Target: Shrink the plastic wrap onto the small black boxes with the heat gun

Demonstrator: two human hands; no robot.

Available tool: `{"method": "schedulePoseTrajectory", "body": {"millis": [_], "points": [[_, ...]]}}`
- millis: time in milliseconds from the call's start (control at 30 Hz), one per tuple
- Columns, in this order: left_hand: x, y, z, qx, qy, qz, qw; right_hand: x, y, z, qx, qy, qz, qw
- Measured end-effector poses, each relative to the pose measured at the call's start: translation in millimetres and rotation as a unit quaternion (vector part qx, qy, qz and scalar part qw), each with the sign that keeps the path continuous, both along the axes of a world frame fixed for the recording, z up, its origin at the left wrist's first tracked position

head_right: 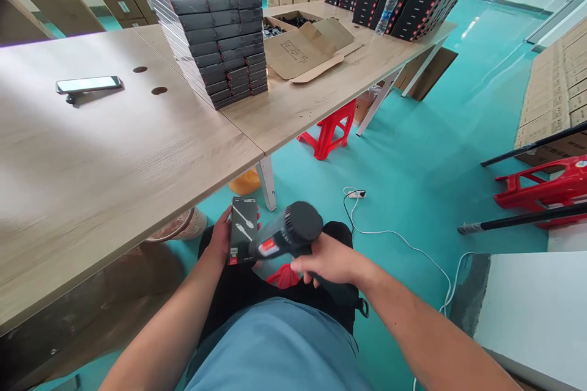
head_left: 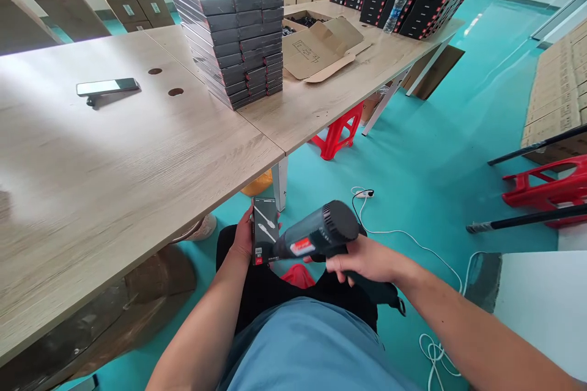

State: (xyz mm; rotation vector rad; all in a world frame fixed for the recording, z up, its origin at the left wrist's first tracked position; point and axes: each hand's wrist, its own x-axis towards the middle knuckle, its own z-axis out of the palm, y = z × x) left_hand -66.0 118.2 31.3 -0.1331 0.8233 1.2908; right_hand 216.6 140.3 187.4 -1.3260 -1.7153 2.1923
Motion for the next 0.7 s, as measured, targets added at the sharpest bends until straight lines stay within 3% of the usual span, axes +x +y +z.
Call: {"method": "schedulePoseTrajectory", "body": {"millis": [133, 300, 467, 600, 700], "points": [[-5, 1, -9.8, -0.018, 0.01, 0.096, 0.995, 9, 1, -4.2, 0.032, -0.018, -0.125, 0.992], [-8, 7, -26.9, -0.052, 0.017, 0.181, 0.982, 3, -21, -5.5, -0.052, 0.06, -0.08, 0.994], [-5, 5, -31.6, -0.083, 0.02, 0.195, 0.977, -4, -30, -8.6, 0.026, 0.026, -0.144, 0.989], [-3, 5, -33.3, -0.093, 0.01, 0.197, 0.976, -4, -32, -8.4, -0.018, 0.046, -0.09, 0.995], [-2, 7, -35.2, -0.092, 0.009, 0.222, 0.971, -7, -36, -7.6, 0.034, 0.055, -0.099, 0.993]]}}
